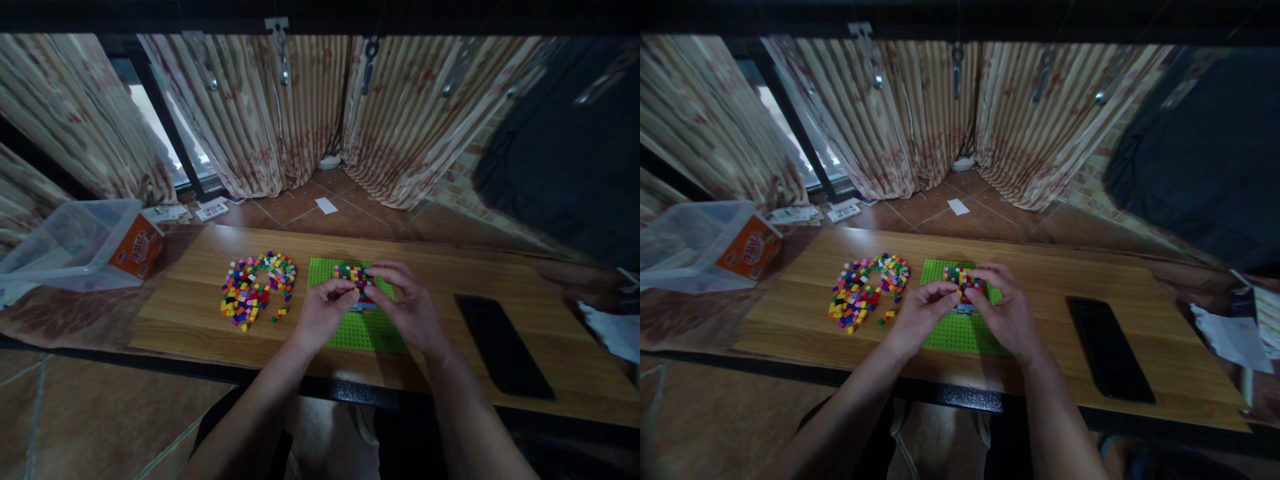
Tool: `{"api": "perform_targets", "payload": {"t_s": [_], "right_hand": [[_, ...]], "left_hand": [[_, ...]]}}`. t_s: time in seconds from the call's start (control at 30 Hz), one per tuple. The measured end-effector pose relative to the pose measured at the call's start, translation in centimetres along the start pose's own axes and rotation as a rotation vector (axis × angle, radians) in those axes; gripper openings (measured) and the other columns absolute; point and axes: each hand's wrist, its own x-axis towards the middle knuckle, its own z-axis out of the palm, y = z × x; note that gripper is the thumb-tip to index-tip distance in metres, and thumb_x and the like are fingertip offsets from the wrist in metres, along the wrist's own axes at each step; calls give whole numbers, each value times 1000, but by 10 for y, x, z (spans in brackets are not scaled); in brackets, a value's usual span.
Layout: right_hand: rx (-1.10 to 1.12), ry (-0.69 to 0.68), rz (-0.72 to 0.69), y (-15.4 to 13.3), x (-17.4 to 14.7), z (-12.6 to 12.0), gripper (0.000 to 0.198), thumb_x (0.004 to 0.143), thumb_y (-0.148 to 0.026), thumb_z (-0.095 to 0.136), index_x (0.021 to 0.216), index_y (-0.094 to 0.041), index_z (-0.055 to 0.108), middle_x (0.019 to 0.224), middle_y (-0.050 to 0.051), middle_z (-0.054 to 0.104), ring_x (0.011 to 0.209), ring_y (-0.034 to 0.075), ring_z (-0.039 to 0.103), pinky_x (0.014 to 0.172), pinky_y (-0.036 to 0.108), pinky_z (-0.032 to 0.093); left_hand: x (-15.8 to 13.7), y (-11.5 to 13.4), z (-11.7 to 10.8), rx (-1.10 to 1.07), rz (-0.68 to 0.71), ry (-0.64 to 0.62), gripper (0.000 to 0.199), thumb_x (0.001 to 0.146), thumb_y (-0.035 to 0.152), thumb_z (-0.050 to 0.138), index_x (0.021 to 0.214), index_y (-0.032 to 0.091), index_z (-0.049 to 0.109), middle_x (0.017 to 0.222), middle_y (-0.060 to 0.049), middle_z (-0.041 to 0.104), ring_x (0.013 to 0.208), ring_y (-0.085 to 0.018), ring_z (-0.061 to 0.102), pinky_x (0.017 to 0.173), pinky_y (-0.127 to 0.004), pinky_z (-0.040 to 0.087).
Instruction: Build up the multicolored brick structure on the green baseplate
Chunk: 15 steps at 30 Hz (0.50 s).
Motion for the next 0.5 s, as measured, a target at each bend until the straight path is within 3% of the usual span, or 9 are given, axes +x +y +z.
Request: {"api": "perform_targets", "payload": {"t_s": [0.1,0.2,0.5], "right_hand": [[21,-107,-57,-5,-2,1,25,85,-34,68,109,-30,70,124,5,59,119,22,57,104,43,43],[13,-109,-64,-5,-3,4,22,85,-34,68,107,-33,71,124,4,59,118,23,57,104,46,42],[30,-80,-68,7,-1,7,17,85,-33,70,102,-34,73,120,3,62,113,23,60,101,46,45]], "left_hand": [[0,8,2,-150,-112,25,20,72,29,75,84,15,70,71,0,67,61,-7,55,57,-20,43],[-1,16,1,-197,-175,-9,25,65,29,80,82,14,70,70,1,66,58,-6,51,56,-20,40],[3,11,-3,-108,-144,56,10,70,21,73,76,14,69,63,4,60,56,-7,47,58,-22,36]]}}
